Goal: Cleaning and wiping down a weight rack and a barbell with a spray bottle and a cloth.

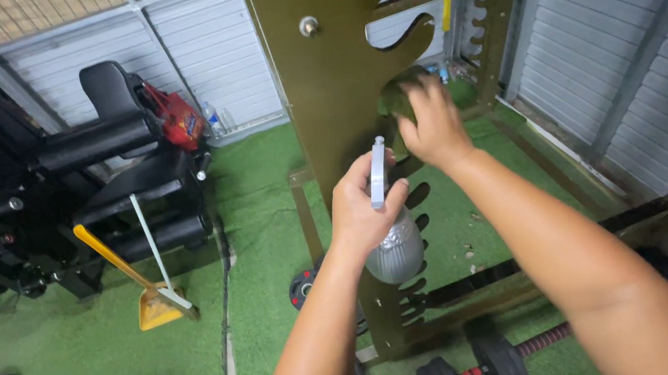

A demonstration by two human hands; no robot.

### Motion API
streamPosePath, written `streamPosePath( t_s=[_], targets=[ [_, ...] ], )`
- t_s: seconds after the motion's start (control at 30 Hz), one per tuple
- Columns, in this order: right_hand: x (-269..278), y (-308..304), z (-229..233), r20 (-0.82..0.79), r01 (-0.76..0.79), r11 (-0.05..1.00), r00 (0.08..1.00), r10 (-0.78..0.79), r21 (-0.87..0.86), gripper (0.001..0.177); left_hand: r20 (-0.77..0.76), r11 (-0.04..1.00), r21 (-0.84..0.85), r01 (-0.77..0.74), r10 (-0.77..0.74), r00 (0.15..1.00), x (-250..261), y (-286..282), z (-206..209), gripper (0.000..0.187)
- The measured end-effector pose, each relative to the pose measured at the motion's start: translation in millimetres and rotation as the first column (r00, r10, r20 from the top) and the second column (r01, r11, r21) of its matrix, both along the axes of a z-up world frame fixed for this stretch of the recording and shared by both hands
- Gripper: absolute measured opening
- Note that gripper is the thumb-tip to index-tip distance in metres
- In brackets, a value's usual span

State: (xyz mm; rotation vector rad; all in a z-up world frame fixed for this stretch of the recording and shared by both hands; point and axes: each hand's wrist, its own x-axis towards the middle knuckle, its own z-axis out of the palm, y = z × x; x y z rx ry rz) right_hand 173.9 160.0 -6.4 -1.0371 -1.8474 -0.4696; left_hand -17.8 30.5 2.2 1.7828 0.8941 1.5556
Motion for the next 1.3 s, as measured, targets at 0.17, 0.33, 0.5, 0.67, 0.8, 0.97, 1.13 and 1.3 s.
streamPosePath(
  t_s=[0.17,0.33,0.5,0.67,0.8,0.97,1.13,1.3],
  targets=[
    [17,101,-49,-0.667,-0.054,0.973,0.737,-0.113,-0.225,0.067,-0.088,0.997,0.011,-0.074,0.075,0.993,2,-14,15,0.046],
    [11,37,14,-0.984,-0.211,0.973,0.134,0.120,0.089,0.073,-0.011,1.000,0.013,-0.014,0.014,1.000,-8,-18,14,0.049],
    [7,-30,84,-0.495,-0.051,0.958,0.847,0.192,0.284,0.051,-0.067,0.997,0.036,-0.066,0.069,0.995,-16,-12,32,0.049],
    [19,-5,108,0.371,0.035,0.973,0.921,-0.120,0.227,0.056,-0.103,0.992,0.111,-0.053,0.065,0.993,-17,7,67,0.049],
    [12,10,129,0.395,0.150,0.977,0.897,-0.198,0.150,0.051,-0.104,0.978,0.195,-0.077,0.098,0.990,-11,37,93,0.044],
    [2,16,116,-0.032,0.063,0.984,0.997,-0.069,-0.165,0.052,-0.075,0.962,0.253,-0.107,0.130,0.989,-11,56,126,0.045],
    [4,-15,105,0.186,-0.053,0.967,0.982,0.006,0.249,0.054,-0.130,0.970,0.240,-0.036,0.069,0.989,-20,71,134,0.043],
    [1,-5,122,0.193,-0.061,0.990,0.980,0.035,0.129,0.053,-0.159,0.966,0.245,0.080,-0.042,0.986,-24,88,136,0.042]
  ],
)
